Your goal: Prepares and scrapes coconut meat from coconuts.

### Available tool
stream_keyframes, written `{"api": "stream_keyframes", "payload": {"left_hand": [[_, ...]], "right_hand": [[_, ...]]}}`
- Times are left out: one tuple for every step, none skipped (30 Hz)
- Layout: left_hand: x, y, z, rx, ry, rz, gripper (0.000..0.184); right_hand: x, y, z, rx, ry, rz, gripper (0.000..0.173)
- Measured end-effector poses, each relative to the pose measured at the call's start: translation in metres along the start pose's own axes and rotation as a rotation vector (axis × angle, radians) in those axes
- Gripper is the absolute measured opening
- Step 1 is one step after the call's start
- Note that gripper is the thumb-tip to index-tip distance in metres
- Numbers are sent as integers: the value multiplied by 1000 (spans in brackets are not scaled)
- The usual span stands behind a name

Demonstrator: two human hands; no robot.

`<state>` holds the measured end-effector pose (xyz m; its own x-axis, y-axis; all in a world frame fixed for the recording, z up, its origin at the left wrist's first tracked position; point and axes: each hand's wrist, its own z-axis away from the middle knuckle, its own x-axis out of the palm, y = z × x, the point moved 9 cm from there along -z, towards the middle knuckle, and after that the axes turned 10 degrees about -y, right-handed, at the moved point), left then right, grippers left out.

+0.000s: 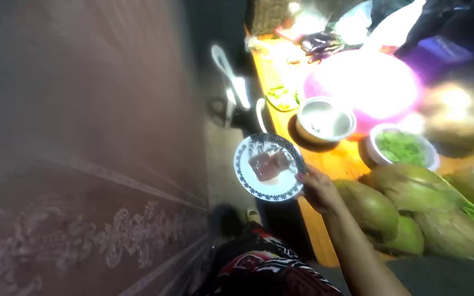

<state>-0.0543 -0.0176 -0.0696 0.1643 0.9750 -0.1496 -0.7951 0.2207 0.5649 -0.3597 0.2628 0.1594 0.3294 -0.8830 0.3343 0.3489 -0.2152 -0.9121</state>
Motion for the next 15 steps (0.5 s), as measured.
{"api": "stream_keyframes", "payload": {"left_hand": [[8, -25, -20, -73, 21, -74, 37], [12, -51, -41, -92, 53, -110, 37], [15, -65, -52, -95, 42, -130, 37], [15, -65, -54, -117, 10, -147, 38], [15, -59, -51, -133, -3, -163, 38], [14, -51, -47, -146, 3, -178, 39], [14, -45, -44, -160, 3, -202, 39], [14, -39, -44, -168, 1, -232, 40], [16, -33, -45, -164, -4, -263, 41], [20, -24, -46, -147, -13, -291, 41], [25, -12, -45, -125, -18, -315, 42], [32, 2, -43, -95, -23, -335, 41], [42, 20, -39, -59, -23, -345, 41], [56, 41, -34, -15, -14, -341, 40], [74, 63, -28, 33, -10, -307, 39]], "right_hand": [[-9, 4, 15, 9, 16, -14, 33], [-18, 7, 28, 13, 31, -26, 32], [-28, 9, 41, 13, 36, -29, 31], [-37, 10, 53, 12, 38, -26, 30], [-47, 10, 65, 11, 44, -21, 29], [-57, 11, 77, 7, 52, -20, 30], [-66, 11, 90, 2, 64, -22, 31], [-75, 11, 103, -5, 78, -29, 31], [-85, 11, 116, -15, 86, -38, 30], [-95, 11, 131, -32, 92, -48, 30], [-104, 11, 146, -48, 94, -54, 30], [-115, 11, 162, -64, 98, -59, 30], [-126, 11, 180, -76, 116, -67, 30], [-138, 11, 199, -88, 139, -75, 30], [-152, 12, 220, -101, 168, -78, 29]]}}
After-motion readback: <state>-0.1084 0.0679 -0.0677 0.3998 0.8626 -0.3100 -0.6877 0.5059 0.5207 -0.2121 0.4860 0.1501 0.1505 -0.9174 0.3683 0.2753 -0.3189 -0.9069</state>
